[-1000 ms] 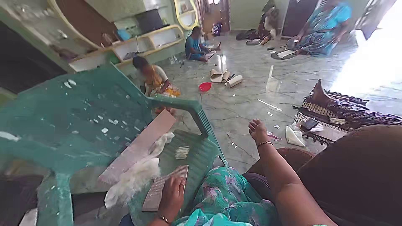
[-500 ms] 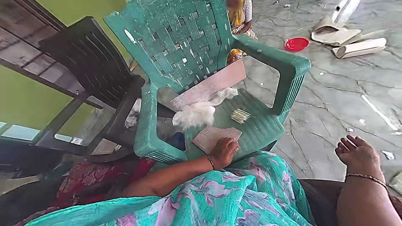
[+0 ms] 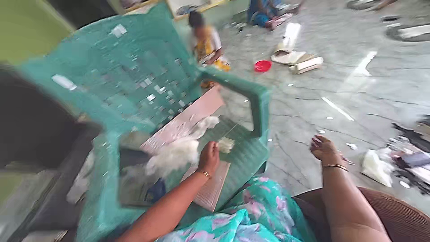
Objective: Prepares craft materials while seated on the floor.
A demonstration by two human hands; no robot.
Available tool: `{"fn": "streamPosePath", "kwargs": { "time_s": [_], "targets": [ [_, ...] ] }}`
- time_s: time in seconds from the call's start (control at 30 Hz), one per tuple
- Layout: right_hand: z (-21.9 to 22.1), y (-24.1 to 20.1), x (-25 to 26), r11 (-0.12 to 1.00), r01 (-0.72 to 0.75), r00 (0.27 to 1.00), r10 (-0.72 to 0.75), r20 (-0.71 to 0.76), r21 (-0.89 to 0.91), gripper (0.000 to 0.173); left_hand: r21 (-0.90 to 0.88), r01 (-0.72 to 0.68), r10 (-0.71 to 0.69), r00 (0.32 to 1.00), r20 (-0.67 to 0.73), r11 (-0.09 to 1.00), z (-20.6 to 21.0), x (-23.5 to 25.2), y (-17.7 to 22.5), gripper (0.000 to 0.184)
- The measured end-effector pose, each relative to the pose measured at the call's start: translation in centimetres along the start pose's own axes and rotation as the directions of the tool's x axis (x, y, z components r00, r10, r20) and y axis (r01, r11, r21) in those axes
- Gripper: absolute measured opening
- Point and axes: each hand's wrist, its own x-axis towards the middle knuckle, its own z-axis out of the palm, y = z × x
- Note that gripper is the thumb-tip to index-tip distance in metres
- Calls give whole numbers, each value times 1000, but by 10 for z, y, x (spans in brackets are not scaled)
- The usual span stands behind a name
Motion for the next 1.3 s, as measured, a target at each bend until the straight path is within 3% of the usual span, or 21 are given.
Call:
{"fn": "streamPosePath", "kwargs": {
  "time_s": [0.1, 0.23, 0.4, 0.5, 0.57, 0.63, 0.7, 0.77, 0.8, 0.87, 0.93, 1.03, 1.17, 1.23, 1.3],
  "targets": [
    [-3, -2, 21, 994, 3, 998, 3, -62, 105, 36, -54, -201, 194, 974, -118, 978, 14, 1, -14, 38],
    [-10, -6, 47, 961, -3, 986, 49, -161, 276, 37, -30, -428, 415, 889, -194, 903, 27, -9, -26, 41],
    [-23, 15, 69, 941, 58, 963, 36, -268, 334, 46, -62, -647, 639, 761, -113, 760, 40, -4, -8, 38],
    [-30, 41, 68, 949, 34, 945, 71, -319, 313, 52, -135, -691, 690, 721, -59, 710, 55, 2, 14, 34],
    [-26, 53, 70, 933, -9, 943, 128, -307, 360, 57, -241, -639, 642, 762, -77, 730, 63, 6, 25, 35],
    [-8, 50, 75, 857, -45, 955, 188, -230, 514, 60, -343, -568, 540, 822, -181, 748, 62, 13, 32, 34],
    [24, 31, 74, 759, -93, 982, 179, -69, 644, 65, -408, -531, 410, 843, -349, 743, 49, 28, 42, 33],
    [70, 1, 58, 734, -132, 991, 84, 104, 666, 71, -520, -448, 197, 862, -467, 728, 22, 49, 60, 39],
    [92, -14, 46, 734, -134, 983, 11, 185, 666, 73, -626, -373, 35, 875, -483, 685, 5, 62, 74, 46],
    [130, -41, 16, 718, -118, 936, -151, 318, 687, 73, -861, -229, -300, 870, -390, 455, -27, 89, 108, 46],
    [156, -55, -25, 702, -75, 869, -302, 392, 708, 72, -968, -157, -455, 860, -231, 195, -42, 101, 124, 46],
    [171, -47, -95, 736, -20, 761, -427, 488, 676, 76, -998, 34, -337, 941, 14, 55, -34, 81, 118, 40],
    [166, 1, -160, 869, 73, 770, -361, 527, 490, 67, -937, 348, -179, 924, 337, 34, 5, 7, 97, 34],
    [152, 21, -169, 893, 155, 753, -383, 535, 422, 61, -927, 375, -100, 923, 372, 14, 12, -16, 88, 30],
    [140, 30, -173, 894, 221, 727, -418, 545, 390, 57, -961, 275, -79, 958, 274, 0, 3, -17, 79, 26]
  ]
}}
